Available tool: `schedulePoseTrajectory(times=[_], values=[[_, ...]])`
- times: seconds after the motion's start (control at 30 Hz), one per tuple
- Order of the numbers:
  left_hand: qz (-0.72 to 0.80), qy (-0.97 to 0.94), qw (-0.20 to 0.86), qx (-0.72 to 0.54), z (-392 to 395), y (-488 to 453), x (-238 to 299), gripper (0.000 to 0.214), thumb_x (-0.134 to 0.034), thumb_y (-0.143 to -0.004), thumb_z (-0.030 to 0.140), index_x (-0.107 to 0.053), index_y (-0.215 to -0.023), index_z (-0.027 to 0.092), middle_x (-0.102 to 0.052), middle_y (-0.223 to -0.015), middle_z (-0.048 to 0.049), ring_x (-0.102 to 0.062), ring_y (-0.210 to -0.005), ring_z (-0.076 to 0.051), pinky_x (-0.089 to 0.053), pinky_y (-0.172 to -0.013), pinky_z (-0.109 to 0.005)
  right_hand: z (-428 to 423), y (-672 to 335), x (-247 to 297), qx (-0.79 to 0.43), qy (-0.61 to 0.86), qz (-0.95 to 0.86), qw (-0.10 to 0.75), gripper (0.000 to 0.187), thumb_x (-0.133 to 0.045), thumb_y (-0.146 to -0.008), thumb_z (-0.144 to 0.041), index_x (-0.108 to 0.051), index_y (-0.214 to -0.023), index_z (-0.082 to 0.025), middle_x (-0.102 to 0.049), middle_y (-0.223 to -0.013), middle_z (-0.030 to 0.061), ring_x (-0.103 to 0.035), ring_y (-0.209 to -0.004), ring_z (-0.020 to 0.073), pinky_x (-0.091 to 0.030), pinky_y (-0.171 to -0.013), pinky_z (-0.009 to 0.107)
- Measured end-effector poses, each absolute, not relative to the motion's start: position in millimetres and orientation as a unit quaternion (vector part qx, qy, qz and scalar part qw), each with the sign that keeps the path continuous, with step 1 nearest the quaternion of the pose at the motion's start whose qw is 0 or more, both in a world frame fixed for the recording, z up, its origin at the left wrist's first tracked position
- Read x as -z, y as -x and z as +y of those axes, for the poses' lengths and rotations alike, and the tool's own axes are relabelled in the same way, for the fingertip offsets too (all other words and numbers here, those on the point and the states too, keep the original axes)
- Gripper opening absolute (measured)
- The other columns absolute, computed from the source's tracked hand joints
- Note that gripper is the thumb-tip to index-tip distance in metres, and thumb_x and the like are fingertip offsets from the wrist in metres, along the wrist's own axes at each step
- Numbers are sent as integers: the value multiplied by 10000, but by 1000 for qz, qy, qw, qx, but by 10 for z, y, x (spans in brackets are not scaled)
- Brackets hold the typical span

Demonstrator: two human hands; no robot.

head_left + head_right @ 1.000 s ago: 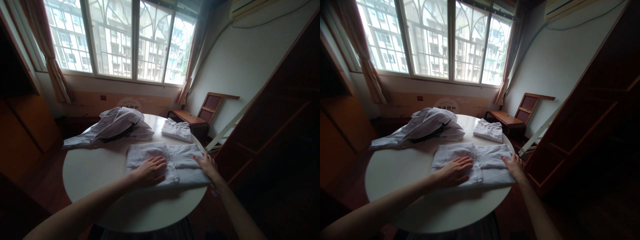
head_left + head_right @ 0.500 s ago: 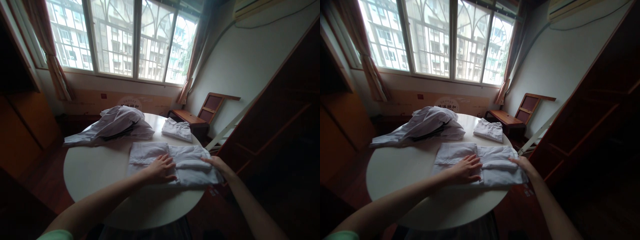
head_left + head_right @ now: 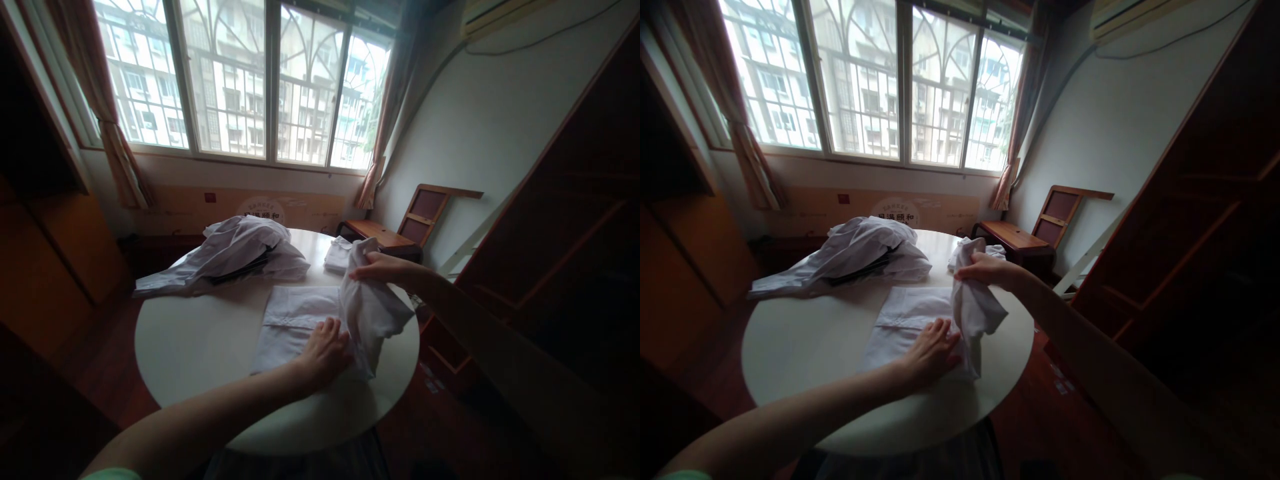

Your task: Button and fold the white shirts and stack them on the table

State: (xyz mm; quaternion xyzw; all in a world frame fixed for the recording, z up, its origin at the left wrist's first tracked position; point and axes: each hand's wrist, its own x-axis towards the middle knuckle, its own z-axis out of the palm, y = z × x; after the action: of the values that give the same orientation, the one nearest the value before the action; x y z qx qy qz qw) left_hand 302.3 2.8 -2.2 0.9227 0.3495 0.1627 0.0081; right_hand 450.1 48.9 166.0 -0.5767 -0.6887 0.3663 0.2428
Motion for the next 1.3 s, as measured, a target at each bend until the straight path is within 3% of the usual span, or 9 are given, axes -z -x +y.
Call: schedulePoseTrajectory(times=[0.13, 0.23, 0.4, 0.5, 0.63, 0.77, 0.9, 1.17, 1.3], values=[[281, -945, -6, -166, -327, -3024, 30, 454, -422, -850, 360, -451, -1229, 111, -496, -1239, -155, -435, -1131, -285, -383, -926, -415, 635, -3928, -1522, -251, 586, -762, 116, 189, -668, -644, -258, -541, -712, -137, -567, -632, 20, -533, -558, 130, -386, -452, 204], [274, -949, -25, -153, -503, -2970, 74, 612, -437, -829, 455, -377, -1289, 56, -462, -1278, -194, -418, -1152, -301, -362, -947, -422, 725, -3585, -1232, -221, 551, -798, 108, 228, -676, -638, -240, -542, -791, -137, -589, -689, 30, -560, -615, 149, -397, -469, 202], [260, -965, -16, -32, -519, -2874, 128, 269, -379, -868, 227, -604, -965, 116, -633, -941, -115, -573, -850, -204, -461, -708, -320, 774, -3263, -801, -446, 448, -766, 115, 333, -646, -719, -316, -524, -977, -143, -619, -686, 18, -602, -598, 147, -477, -525, 237], [239, -971, -5, -27, -458, -2822, 139, 292, -378, -821, 105, -586, -1024, 129, -634, -990, -101, -583, -881, -202, -479, -720, -310, 872, -3394, -762, -518, 361, -749, 200, 322, -627, -732, -394, -563, -947, -162, -652, -860, 50, -624, -800, 155, -498, -711, 276], [225, -971, 31, -80, -379, -2748, 149, 381, -365, -804, 84, -556, -1120, 176, -631, -1065, -96, -587, -980, -234, -483, -808, -325, 1102, -3915, -671, -406, 389, -745, 359, 416, -699, -639, -384, -584, -983, -180, -607, -1090, 65, -540, -1048, 187, -406, -913, 327], [214, -965, 110, -102, -286, -2528, 71, 361, -377, -792, 90, -587, -1061, 209, -675, -942, -70, -633, -844, -220, -491, -737, -314, 1132, -4421, -383, -372, 505, -727, 280, 455, -702, -602, -435, -617, -938, -140, -647, -937, 60, -585, -883, 212, -457, -778, 326], [219, -932, 230, -177, -211, -2056, -83, 366, -382, -769, 61, -656, -935, 239, -681, -950, -20, -604, -905, -160, -429, -868, -254, 833, -4730, -198, -356, 531, -720, 268, 425, -652, -636, -505, -633, -821, -124, -634, -775, 35, -575, -727, 184, -447, -640, 272], [381, -802, 381, -258, -374, -1562, -143, 306, -450, -824, 374, -689, -841, 183, -616, -1093, -67, -491, -1089, -229, -354, -968, -309, 116, -4921, -193, -422, 437, -749, 265, 350, -696, -623, -458, -653, -788, -153, -554, -1060, 93, -530, -988, 231, -429, -839, 309], [484, -722, 385, -312, -485, -1701, -18, 328, -519, -773, 451, -662, -775, 156, -632, -972, -78, -549, -927, -218, -420, -836, -266, 35, -4893, -63, -421, 449, -732, 292, 314, -658, -669, -471, -650, -711, -160, -563, -981, 77, -543, -940, 224, -441, -812, 303]])
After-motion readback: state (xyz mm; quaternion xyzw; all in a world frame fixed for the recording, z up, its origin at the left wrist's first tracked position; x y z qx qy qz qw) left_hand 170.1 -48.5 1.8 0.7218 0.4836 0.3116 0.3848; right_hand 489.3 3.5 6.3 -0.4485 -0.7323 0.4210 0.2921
